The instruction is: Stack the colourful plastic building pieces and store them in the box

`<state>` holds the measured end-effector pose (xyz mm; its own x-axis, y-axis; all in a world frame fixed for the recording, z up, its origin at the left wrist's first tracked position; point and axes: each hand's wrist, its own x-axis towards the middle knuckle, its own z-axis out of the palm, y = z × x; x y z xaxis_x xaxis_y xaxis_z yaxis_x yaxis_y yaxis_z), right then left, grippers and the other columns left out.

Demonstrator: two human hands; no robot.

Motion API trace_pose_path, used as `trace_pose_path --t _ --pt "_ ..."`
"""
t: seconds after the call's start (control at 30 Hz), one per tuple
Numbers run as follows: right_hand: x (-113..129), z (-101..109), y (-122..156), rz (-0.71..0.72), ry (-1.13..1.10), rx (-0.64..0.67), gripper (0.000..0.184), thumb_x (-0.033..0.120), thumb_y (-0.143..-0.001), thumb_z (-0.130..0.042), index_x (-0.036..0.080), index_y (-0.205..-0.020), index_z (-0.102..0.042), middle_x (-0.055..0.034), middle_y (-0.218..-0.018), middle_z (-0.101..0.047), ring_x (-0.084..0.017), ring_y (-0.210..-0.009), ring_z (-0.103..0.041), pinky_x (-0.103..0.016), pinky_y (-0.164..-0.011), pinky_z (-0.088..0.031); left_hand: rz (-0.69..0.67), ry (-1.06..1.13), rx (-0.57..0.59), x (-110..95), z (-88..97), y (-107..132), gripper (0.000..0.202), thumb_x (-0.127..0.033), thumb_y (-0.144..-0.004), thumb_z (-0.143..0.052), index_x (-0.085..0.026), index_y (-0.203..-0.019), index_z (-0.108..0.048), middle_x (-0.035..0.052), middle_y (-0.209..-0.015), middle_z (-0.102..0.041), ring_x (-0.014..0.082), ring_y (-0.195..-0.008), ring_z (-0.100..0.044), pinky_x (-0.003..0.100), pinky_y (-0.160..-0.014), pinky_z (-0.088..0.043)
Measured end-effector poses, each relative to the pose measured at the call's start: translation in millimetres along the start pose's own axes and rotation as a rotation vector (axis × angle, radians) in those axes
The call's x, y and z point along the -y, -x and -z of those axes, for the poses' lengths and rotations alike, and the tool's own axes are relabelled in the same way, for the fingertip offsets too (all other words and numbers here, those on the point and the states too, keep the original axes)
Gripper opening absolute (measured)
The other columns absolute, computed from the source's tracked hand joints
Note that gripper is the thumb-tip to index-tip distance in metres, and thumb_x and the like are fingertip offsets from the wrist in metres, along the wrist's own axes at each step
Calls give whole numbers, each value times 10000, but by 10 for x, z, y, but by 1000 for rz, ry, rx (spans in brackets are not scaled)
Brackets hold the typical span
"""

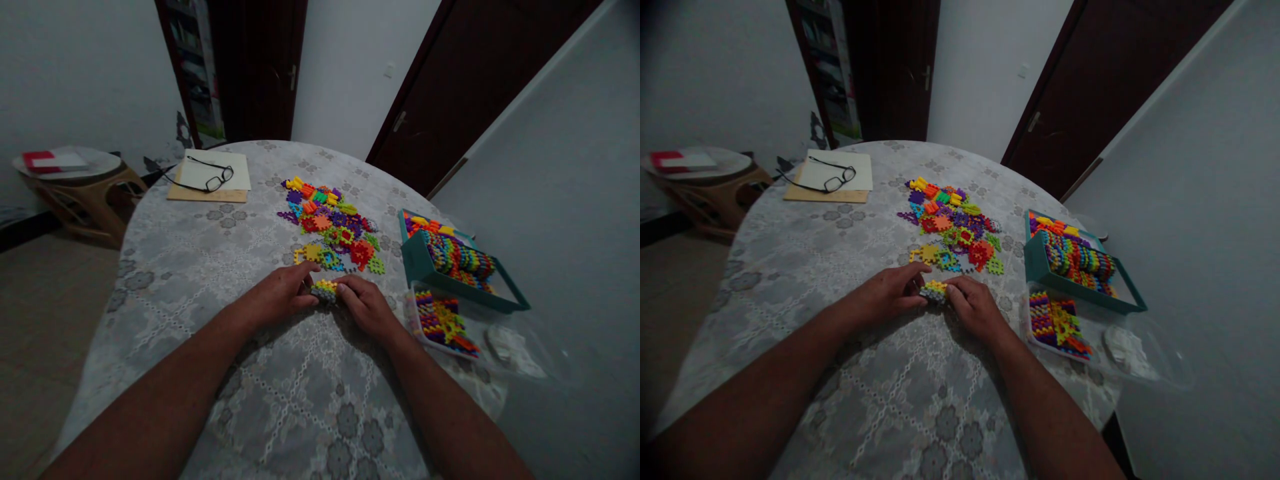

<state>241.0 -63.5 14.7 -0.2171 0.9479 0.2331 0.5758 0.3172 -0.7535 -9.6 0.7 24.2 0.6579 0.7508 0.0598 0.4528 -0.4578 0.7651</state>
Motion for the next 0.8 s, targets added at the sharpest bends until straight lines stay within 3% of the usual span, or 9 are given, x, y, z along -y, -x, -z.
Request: trace_pose_path --t 0.07,0.17,0.33,0.6,0.8 --pt "29 -4 7 8 27 7 284 379 -1101 -568 212 -1208 -772 -69 -1072 -785 -208 -959 -711 -337 -884 -533 -6 -1 4 4 1 -7 575 -247 -893 -770 -253 -1447 -618 76 -1146 -769 221 -935 -710 337 -856 -535" --pt "90 -28 15 30 110 11 335 364 -1020 -703 206 -1314 -735 -76 -1086 -773 -202 -909 -690 -334 -860 -535 -46 -42 32 39 4 -21 392 -291 -901 -749 -264 -1291 -712 65 -1111 -778 237 -963 -704 355 -894 -535" --pt "204 -63 -9 47 235 79 421 324 -1005 -742 215 -1408 -689 -101 -1221 -749 -216 -1009 -671 -364 -963 -524 -68 -45 4 151 0 -62 313 -375 -916 -728 -282 -1213 -757 61 -1163 -787 266 -1050 -716 381 -961 -535" --pt "353 -96 -30 -32 245 96 279 236 -959 -755 207 -1233 -714 -57 -1090 -732 -195 -941 -638 -304 -860 -489 -60 -50 64 151 34 -72 280 -420 -929 -692 -261 -1150 -756 41 -972 -798 232 -883 -715 316 -817 -520" --pt "348 -117 -5 -56 287 24 187 247 -912 -763 221 -1083 -690 -46 -998 -718 -203 -893 -628 -299 -784 -465 -79 12 75 125 32 -73 416 -416 -935 -679 -259 -1317 -729 32 -903 -790 219 -796 -715 321 -774 -537"
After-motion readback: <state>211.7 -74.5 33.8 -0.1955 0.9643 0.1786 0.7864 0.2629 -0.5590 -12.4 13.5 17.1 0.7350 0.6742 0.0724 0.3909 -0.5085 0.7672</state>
